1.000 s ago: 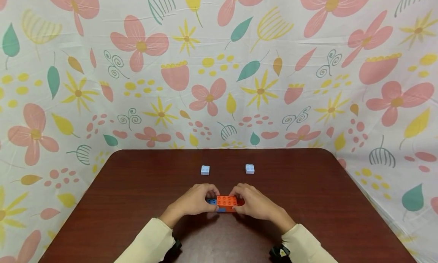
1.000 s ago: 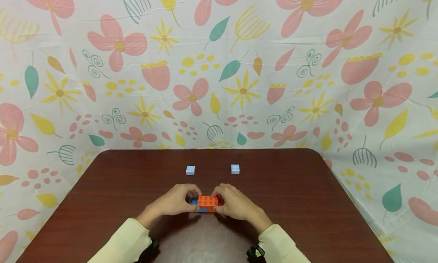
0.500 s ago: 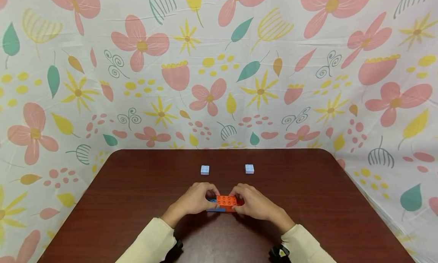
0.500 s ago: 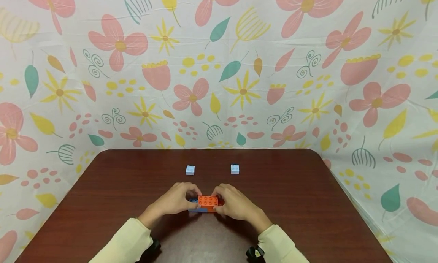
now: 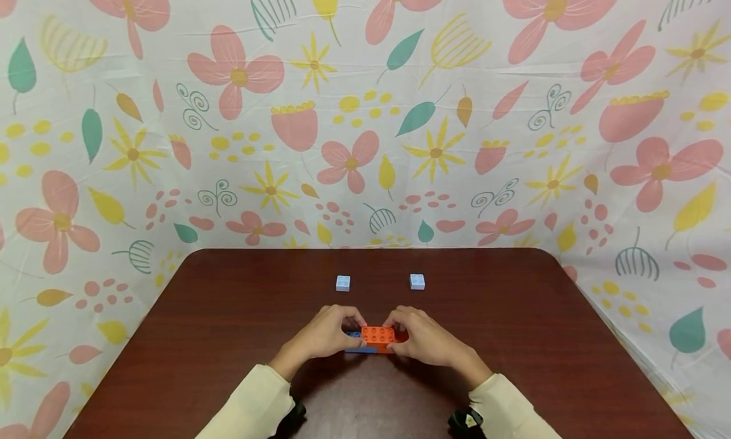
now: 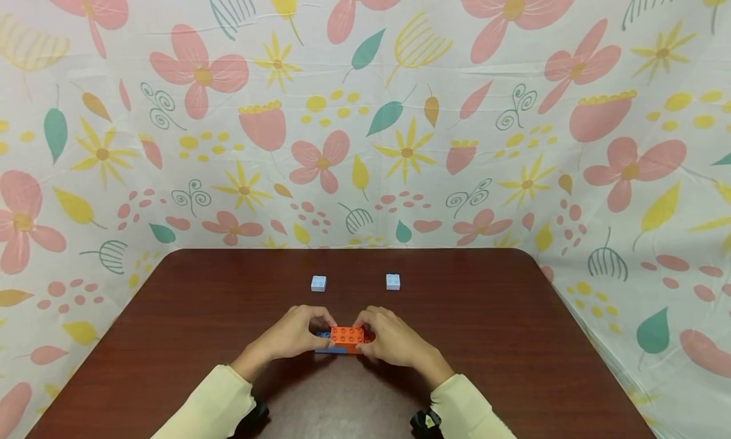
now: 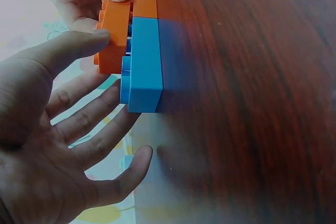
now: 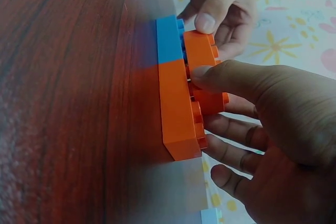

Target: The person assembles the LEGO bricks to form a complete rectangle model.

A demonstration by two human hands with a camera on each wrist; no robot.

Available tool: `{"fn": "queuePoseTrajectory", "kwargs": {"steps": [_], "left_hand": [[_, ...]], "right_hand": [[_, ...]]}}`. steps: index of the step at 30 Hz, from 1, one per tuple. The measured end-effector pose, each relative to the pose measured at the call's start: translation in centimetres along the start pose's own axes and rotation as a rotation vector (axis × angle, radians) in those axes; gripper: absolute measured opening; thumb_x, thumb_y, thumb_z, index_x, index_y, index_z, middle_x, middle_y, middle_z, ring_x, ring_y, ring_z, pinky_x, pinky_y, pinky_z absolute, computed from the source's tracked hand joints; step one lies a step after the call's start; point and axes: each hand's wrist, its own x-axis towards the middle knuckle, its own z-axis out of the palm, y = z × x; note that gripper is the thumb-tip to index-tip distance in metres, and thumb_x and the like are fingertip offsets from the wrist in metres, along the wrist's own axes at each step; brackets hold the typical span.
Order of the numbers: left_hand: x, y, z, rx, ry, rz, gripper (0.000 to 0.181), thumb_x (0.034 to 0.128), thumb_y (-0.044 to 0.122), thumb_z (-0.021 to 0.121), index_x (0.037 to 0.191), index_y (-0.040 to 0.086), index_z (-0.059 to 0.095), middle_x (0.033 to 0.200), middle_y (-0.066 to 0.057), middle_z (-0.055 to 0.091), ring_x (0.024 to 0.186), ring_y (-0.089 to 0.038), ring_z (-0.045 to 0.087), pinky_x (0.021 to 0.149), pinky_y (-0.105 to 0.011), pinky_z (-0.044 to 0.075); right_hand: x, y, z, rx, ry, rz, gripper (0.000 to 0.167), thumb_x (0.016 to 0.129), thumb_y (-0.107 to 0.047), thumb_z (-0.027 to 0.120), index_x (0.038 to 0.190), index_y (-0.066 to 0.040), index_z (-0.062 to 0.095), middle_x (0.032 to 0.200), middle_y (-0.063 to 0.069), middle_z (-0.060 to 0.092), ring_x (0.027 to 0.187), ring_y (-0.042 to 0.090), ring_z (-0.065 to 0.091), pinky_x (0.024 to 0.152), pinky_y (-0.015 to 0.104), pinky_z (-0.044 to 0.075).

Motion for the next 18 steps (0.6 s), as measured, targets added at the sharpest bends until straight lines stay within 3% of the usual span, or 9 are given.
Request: {"fn": "queuePoseTrajectory", "kwargs": {"steps": [18], "left_hand": [[-0.05, -0.04, 0.15, -0.018, 0.01, -0.024, 0.019, 0.0848, 0.022, 0.085, 0.101, 0.018, 0.076, 0.099, -0.003, 0.077, 0.091, -0.019, 0.071, 0.078, -0.025, 0.054]], "right_hand": [[0.4, 0.29, -0.14, 0.029, -0.025, 0.015, 0.022, 0.086, -0.023, 0.084, 0.105, -0.02, 0.072, 0.097, -0.006, 0.064, 0.086, 0.011, 0.057, 0.076, 0.023, 0.049]]}}
